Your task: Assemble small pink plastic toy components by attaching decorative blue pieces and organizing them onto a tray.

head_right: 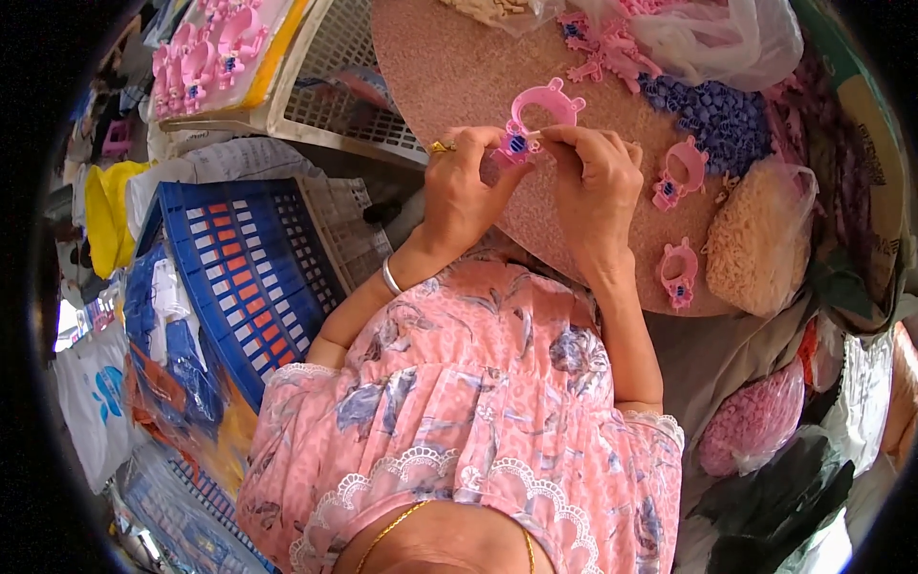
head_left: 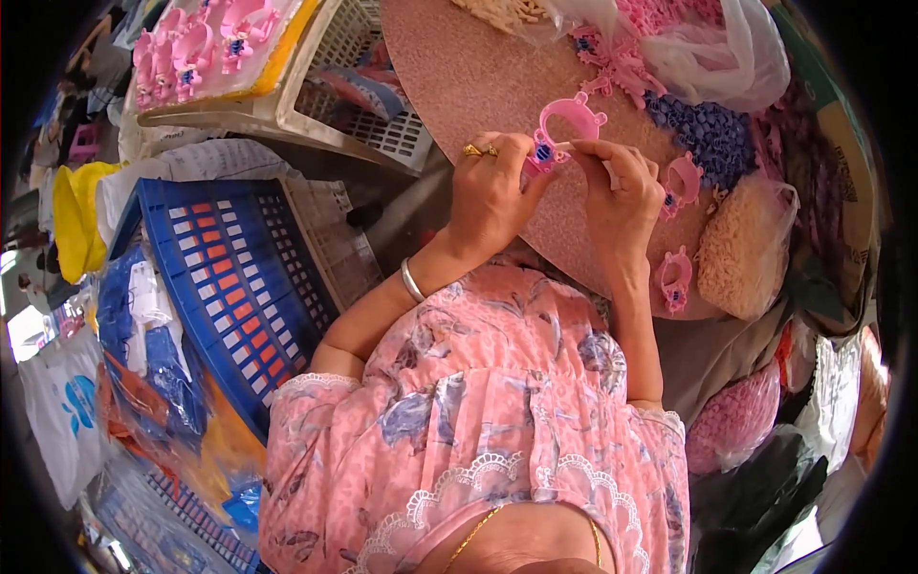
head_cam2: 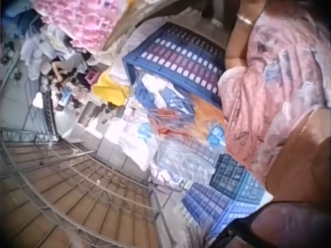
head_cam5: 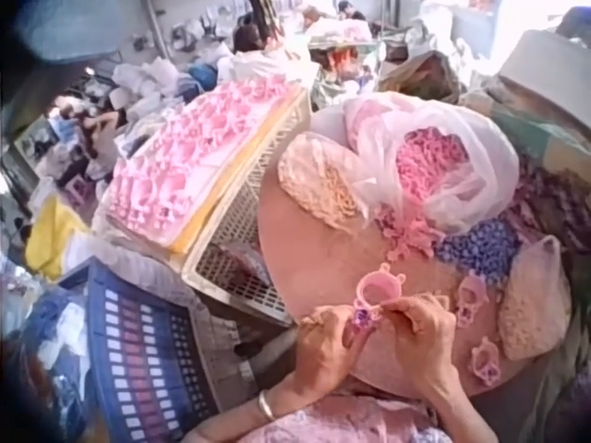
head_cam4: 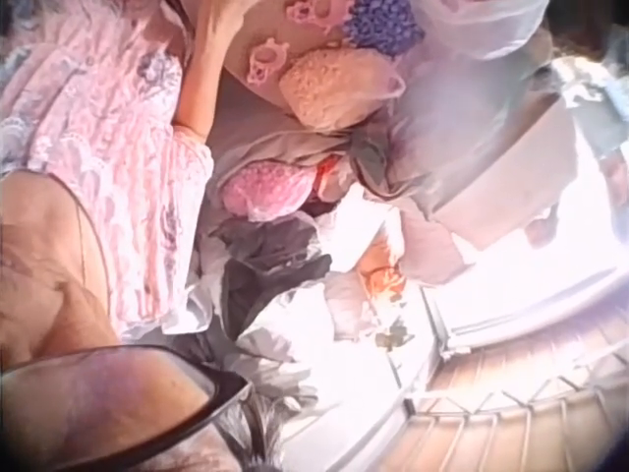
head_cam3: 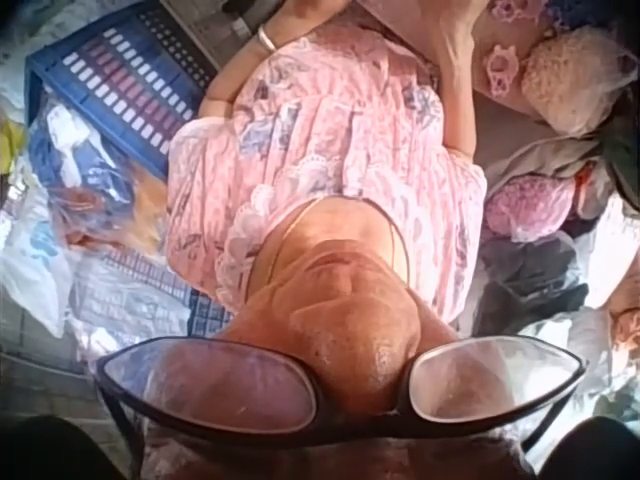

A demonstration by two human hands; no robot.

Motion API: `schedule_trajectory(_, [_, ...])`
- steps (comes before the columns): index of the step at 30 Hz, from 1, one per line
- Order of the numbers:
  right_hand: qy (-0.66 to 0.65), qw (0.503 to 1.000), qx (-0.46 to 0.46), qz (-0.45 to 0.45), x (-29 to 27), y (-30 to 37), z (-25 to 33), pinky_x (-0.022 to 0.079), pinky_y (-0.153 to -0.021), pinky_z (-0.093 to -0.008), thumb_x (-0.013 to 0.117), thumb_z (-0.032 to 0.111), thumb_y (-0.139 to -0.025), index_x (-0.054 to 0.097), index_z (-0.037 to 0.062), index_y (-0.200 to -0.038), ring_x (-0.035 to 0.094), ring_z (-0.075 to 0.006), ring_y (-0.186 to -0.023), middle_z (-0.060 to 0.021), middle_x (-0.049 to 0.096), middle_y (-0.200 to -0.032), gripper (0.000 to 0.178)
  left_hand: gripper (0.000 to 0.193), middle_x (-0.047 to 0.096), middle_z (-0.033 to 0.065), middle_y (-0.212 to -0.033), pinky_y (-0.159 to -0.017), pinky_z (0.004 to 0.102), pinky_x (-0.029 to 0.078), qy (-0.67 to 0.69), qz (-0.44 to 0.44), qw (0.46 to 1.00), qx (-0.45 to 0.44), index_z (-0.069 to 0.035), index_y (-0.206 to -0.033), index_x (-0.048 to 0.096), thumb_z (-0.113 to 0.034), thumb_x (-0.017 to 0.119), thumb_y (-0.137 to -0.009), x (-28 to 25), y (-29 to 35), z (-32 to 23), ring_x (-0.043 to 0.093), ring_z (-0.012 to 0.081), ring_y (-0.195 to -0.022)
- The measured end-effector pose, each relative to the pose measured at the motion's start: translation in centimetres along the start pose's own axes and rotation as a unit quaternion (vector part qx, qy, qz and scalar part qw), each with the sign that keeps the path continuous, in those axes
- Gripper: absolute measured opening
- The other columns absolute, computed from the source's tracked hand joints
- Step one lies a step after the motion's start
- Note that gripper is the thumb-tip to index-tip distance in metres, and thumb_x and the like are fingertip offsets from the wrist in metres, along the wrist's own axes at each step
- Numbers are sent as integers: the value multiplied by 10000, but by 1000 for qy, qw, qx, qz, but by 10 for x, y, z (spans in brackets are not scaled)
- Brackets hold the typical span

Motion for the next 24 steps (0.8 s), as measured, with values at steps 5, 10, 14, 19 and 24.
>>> schedule_trajectory(5, [4, 994, -104, -30, -1, 0, 1, 425, -827, -299, 724, 31, -793, 734, 111, -879, 663, -174, -878, -1, 727, -905, 118, 339, 638, 144, -888, -765, 446, 482, 33, 14, 999, 20, -36, -1025, 549, -155, 758, -786, 4, 3, -3, 628, 358, -863])
schedule_trajectory(10, [38, 987, -152, -22, 0, 1, 2, 417, -849, -305, 707, -9, -783, 730, 109, -893, 658, -184, -913, -2, 722, -931, 163, 319, 637, 151, -897, -780, 450, 487, 59, 28, 998, 22, -29, -1029, 546, -118, 740, -792, 4, 3, -4, 629, 365, -887])
schedule_trajectory(14, [69, 983, -171, -21, -2, 2, 3, 412, -876, -323, 697, -31, -745, 727, 103, -919, 648, -199, -947, -6, 717, -966, 221, 333, 641, 152, -904, -788, 446, 491, 82, 21, 996, 28, -26, -1037, 540, -97, 744, -784, 4, 2, -6, 628, 367, -902])
schedule_trajectory(19, [64, 980, -190, 3, -1, 4, 2, 415, -879, -328, 699, -48, -710, 729, 105, -923, 645, -200, -949, -3, 717, -978, 263, 325, 648, 151, -920, -789, 441, 495, 91, 25, 996, 7, -27, -1041, 548, -81, 744, -787, 6, 6, -3, 632, 364, -899])
schedule_trajectory(24, [71, 979, -192, 13, -3, 5, 7, 423, -868, -322, 705, -62, -703, 731, 114, -914, 650, -193, -922, 3, 724, -962, 276, 301, 654, 145, -937, -796, 429, 503, 90, 14, 995, 34, -25, -1035, 568, -65, 740, -791, 6, 5, -2, 638, 352, -914])
Point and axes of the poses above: each hand's wrist, its own y-axis away from the middle knuckle, its own x-axis out of the palm, z = x × y, the point moved 3 cm from there along -y, towards the middle knuckle
